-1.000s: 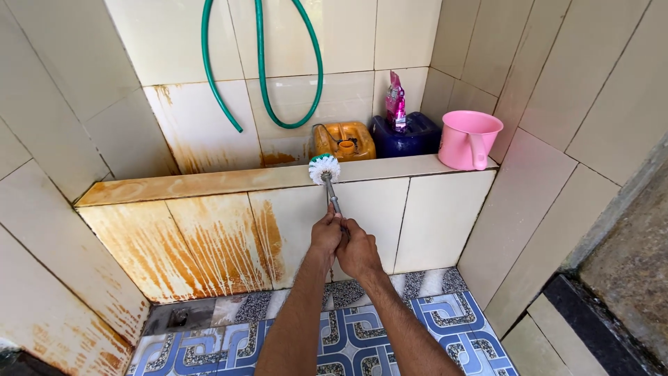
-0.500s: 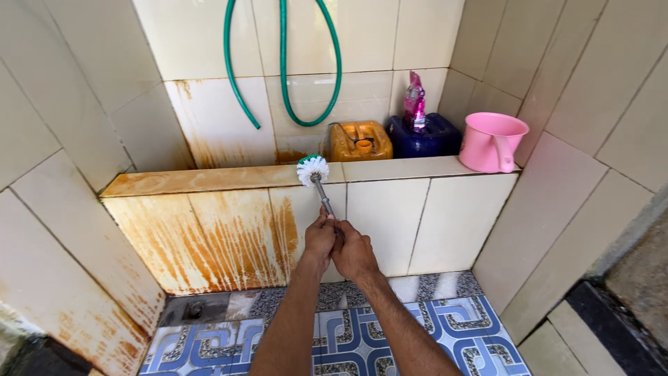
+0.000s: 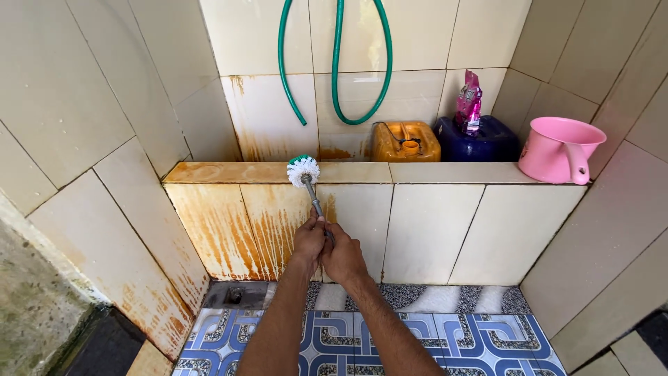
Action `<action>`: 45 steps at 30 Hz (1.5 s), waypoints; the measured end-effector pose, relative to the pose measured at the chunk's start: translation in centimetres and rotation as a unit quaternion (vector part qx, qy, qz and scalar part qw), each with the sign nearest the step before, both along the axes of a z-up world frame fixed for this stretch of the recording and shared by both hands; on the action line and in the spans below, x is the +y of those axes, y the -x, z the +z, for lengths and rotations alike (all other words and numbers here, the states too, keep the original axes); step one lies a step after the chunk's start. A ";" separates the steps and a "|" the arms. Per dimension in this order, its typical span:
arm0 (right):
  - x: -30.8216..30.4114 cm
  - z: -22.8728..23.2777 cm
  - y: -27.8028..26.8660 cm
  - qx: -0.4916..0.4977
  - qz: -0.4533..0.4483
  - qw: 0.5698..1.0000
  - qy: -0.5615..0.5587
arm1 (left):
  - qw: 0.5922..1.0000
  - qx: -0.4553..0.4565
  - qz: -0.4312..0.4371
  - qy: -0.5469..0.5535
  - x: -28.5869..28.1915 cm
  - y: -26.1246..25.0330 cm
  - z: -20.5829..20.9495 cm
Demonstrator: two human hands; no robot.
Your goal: Scrubbing a stained tiled ledge in a bathroom area using a brush.
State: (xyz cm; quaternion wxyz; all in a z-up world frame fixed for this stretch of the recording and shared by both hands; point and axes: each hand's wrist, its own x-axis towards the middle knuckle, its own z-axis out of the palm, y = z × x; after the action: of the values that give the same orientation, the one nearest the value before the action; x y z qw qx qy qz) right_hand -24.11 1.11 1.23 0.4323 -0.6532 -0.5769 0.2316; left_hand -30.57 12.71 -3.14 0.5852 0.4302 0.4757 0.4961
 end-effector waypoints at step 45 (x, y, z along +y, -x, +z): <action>-9.4 -1.7 -27.7 0.041 -0.244 0.969 0.028 | 0.962 0.186 -0.196 -0.051 -9.5 -31.9 1.2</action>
State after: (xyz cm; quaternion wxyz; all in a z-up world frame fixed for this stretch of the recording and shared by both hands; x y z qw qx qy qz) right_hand 3.54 -8.27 -0.43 0.4807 -0.7759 -0.3750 0.1622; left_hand 1.31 3.19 -1.96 0.5493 0.6289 0.4564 0.3072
